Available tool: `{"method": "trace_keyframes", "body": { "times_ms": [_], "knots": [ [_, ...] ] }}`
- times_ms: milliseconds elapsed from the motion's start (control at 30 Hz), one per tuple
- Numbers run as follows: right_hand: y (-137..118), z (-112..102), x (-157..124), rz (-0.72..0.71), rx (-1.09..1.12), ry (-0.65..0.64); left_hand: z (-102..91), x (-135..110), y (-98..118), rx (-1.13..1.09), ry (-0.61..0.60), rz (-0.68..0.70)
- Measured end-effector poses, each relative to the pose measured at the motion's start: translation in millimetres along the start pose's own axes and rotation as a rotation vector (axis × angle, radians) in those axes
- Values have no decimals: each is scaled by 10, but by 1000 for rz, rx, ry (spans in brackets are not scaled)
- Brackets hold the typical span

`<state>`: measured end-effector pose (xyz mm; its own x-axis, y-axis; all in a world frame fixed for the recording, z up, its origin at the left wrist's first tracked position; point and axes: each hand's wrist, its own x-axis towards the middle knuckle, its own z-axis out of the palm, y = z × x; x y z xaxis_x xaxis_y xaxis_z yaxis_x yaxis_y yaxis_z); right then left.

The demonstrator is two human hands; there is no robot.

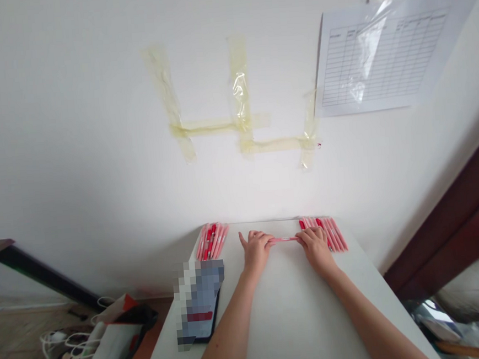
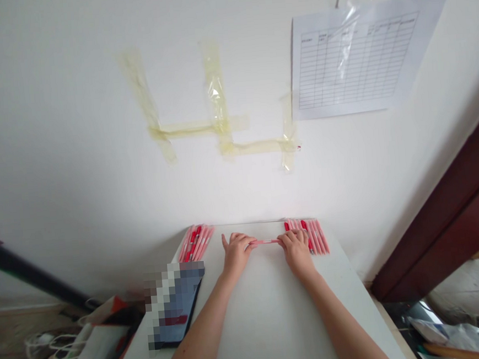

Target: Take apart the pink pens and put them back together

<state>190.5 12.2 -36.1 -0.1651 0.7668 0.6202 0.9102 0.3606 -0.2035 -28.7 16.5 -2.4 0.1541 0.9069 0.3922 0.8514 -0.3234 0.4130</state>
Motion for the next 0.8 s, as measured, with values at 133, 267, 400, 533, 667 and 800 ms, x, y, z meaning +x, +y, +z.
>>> {"method": "trace_keyframes", "body": {
  "times_ms": [133,267,400,533,667,800],
  "knots": [
    [32,27,-6,-51,-32,9,-5,4,6,-13,10,9],
    [31,-11,4,-78,-54,-17,-20,-1,21,-14,11,-4],
    [34,-51,17,-70,-33,-17,-49,6,34,3,-3,-23],
    [10,-100,27,-74,-3,42,-62,16,49,22,-21,-36],
    [-31,-188,41,-59,-12,100,-33,9,51,4,-26,-23],
    [-33,-216,45,-42,-36,101,-9,-7,51,-12,-36,-31]
  ]
}}
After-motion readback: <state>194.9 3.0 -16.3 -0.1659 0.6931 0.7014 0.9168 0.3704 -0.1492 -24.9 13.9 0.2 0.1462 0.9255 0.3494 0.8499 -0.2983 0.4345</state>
